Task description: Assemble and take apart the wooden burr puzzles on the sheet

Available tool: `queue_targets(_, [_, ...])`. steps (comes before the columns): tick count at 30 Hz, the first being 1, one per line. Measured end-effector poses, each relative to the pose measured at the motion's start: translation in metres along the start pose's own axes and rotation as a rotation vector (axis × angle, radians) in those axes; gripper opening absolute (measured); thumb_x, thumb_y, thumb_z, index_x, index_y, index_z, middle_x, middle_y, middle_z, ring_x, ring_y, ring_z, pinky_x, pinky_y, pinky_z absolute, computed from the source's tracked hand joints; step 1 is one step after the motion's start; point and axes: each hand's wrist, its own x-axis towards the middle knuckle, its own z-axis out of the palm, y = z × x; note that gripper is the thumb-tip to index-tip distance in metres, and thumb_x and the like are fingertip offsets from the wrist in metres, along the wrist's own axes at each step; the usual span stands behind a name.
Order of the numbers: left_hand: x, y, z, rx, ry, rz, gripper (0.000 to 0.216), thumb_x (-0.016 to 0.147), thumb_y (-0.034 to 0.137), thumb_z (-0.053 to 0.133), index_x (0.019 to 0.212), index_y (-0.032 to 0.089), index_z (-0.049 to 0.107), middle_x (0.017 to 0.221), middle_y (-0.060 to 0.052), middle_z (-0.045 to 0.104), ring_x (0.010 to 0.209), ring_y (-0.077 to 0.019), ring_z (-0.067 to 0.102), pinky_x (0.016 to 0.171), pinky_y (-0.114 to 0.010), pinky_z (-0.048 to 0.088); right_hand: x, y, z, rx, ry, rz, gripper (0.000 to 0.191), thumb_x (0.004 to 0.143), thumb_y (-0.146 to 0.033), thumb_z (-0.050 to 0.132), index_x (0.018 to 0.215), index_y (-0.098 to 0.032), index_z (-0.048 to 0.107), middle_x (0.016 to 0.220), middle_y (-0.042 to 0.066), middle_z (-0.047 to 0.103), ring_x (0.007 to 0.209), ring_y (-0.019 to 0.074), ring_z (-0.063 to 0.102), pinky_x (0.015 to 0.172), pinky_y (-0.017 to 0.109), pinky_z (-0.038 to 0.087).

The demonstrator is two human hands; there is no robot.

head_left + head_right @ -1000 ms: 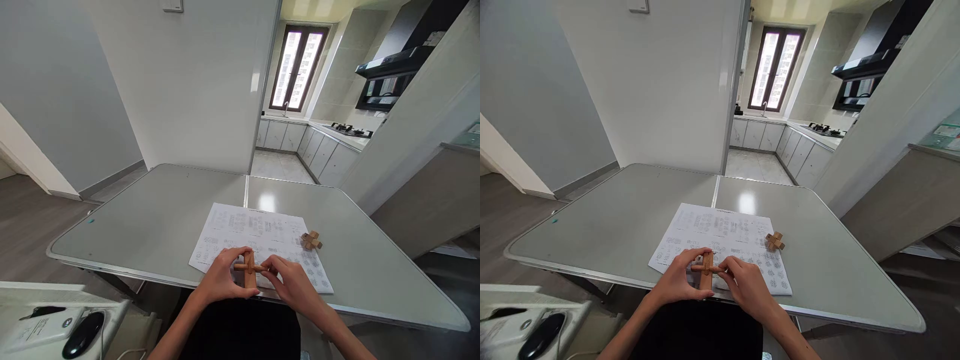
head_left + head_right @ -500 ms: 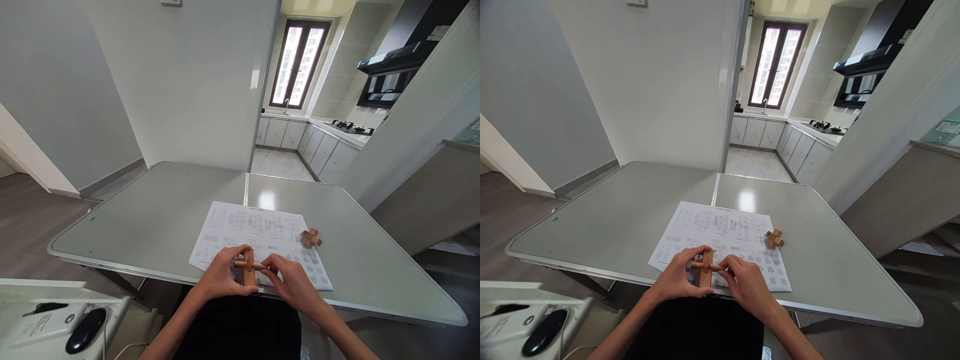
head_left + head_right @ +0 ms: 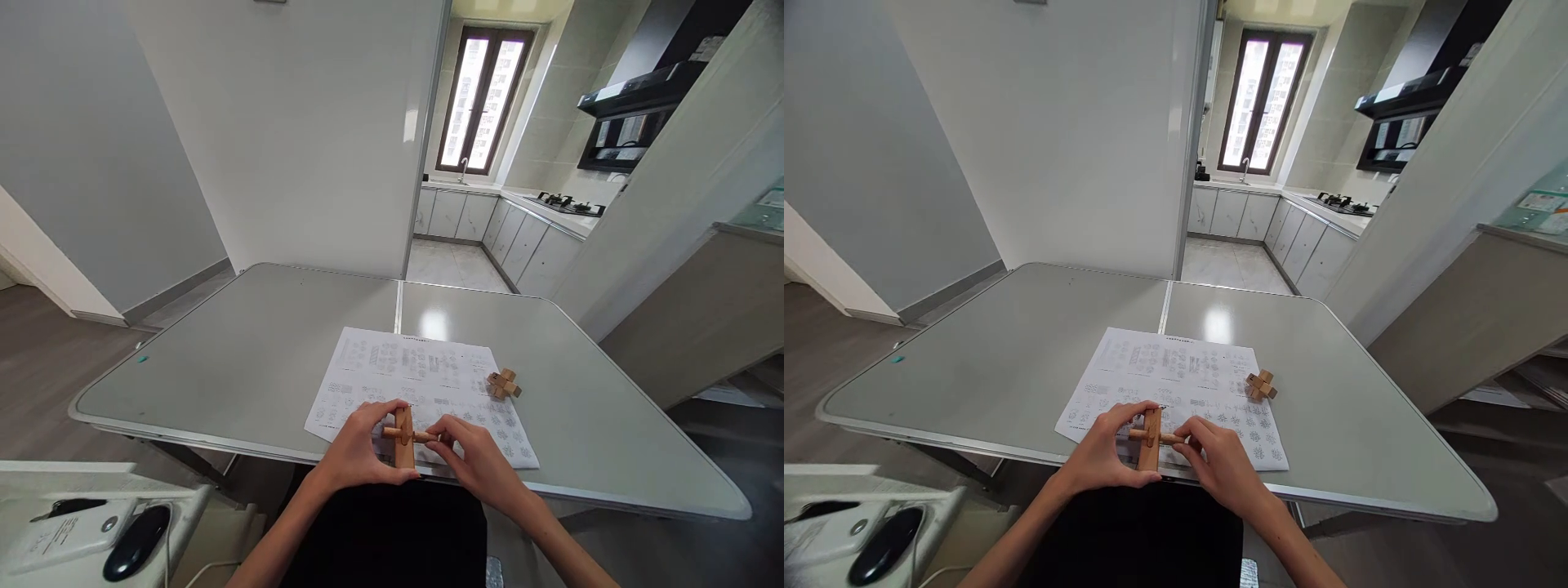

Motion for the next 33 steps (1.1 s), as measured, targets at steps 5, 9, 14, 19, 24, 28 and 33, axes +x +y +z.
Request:
queue_targets(5, [0.0, 0.0, 0.001, 0.005, 0.02, 0.043, 0.093, 0.061, 0.048, 0.096, 0.142, 0.03, 0.053, 0.137, -0.006, 0.067, 0.121, -0.0314, 0.064, 0.106, -0.047, 0.049, -0.002, -0.002, 0.002, -0.052, 0.025, -0.045, 0.01, 0.107, -0.026, 0.052, 0.101, -0.025, 0.06, 0.091, 0.002, 0.07, 0.07, 0.0178, 0.064, 0.067, 0.03, 0.047])
queue_targets(9, [0.003, 0.0, 0.001, 0.001, 0.035, 0.063, 0.093, 0.06, 0.047, 0.096, 0.141, 0.03, 0.053, 0.136, -0.006, 0.067, 0.12, -0.0311, 0.064, 0.105, -0.046, 0.05, -0.001, -0.003, -0.001, -0.082, 0.035, -0.066, 0.008, 0.106, -0.023, 0.053, 0.103, -0.026, 0.059, 0.091, 0.001, 0.07, 0.069, 0.0175, 0.064, 0.066, 0.029, 0.048])
queue_targets(14, [0.003, 0.001, 0.002, -0.014, 0.043, 0.055, 0.092, 0.061, 0.047, 0.094, 0.141, 0.031, 0.054, 0.135, -0.006, 0.068, 0.119, -0.0309, 0.064, 0.105, -0.046, 0.049, 0.001, -0.007, -0.007, -0.108, 0.027, -0.082, 0.009, 0.105, -0.021, 0.054, 0.101, -0.026, 0.06, 0.091, 0.0, 0.071, 0.069, 0.0174, 0.065, 0.065, 0.029, 0.047])
queue_targets(19, [0.002, 0.001, 0.001, -0.024, 0.05, 0.031, 0.092, 0.06, 0.051, 0.094, 0.141, 0.032, 0.055, 0.135, -0.006, 0.068, 0.119, -0.0315, 0.064, 0.106, -0.047, 0.049, 0.002, -0.011, -0.011, -0.124, -0.005, -0.064, 0.011, 0.107, -0.026, 0.052, 0.1, -0.026, 0.061, 0.093, 0.003, 0.073, 0.072, 0.0197, 0.067, 0.065, 0.03, 0.047])
queue_targets(24, [0.002, 0.004, 0.0, -0.036, 0.053, 0.009, 0.091, 0.059, 0.05, 0.094, 0.141, 0.031, 0.057, 0.135, -0.006, 0.068, 0.118, -0.0318, 0.064, 0.108, -0.047, 0.049, 0.001, -0.01, -0.012, -0.137, -0.014, -0.073, 0.015, 0.108, -0.029, 0.05, 0.1, -0.026, 0.062, 0.093, 0.004, 0.074, 0.073, 0.0205, 0.068, 0.065, 0.031, 0.046])
queue_targets(28, [0.005, 0.012, -0.004, -0.036, 0.085, -0.001, 0.092, 0.059, 0.05, 0.095, 0.142, 0.031, 0.058, 0.135, -0.007, 0.068, 0.115, -0.0315, 0.065, 0.107, -0.048, 0.049, 0.001, -0.009, -0.011, -0.117, -0.013, -0.068, 0.014, 0.107, -0.028, 0.05, 0.099, -0.025, 0.061, 0.092, 0.003, 0.073, 0.072, 0.0194, 0.068, 0.064, 0.03, 0.046])
queue_targets(33, [0.01, 0.022, -0.013, -0.087, 0.108, 0.03, 0.091, 0.06, 0.049, 0.094, 0.142, 0.03, 0.058, 0.136, -0.007, 0.068, 0.117, -0.0324, 0.064, 0.106, -0.048, 0.05, 0.0, -0.005, -0.006, -0.049, 0.007, -0.021, 0.014, 0.107, -0.033, 0.051, 0.101, -0.025, 0.061, 0.094, 0.003, 0.072, 0.074, 0.0192, 0.068, 0.069, 0.032, 0.051])
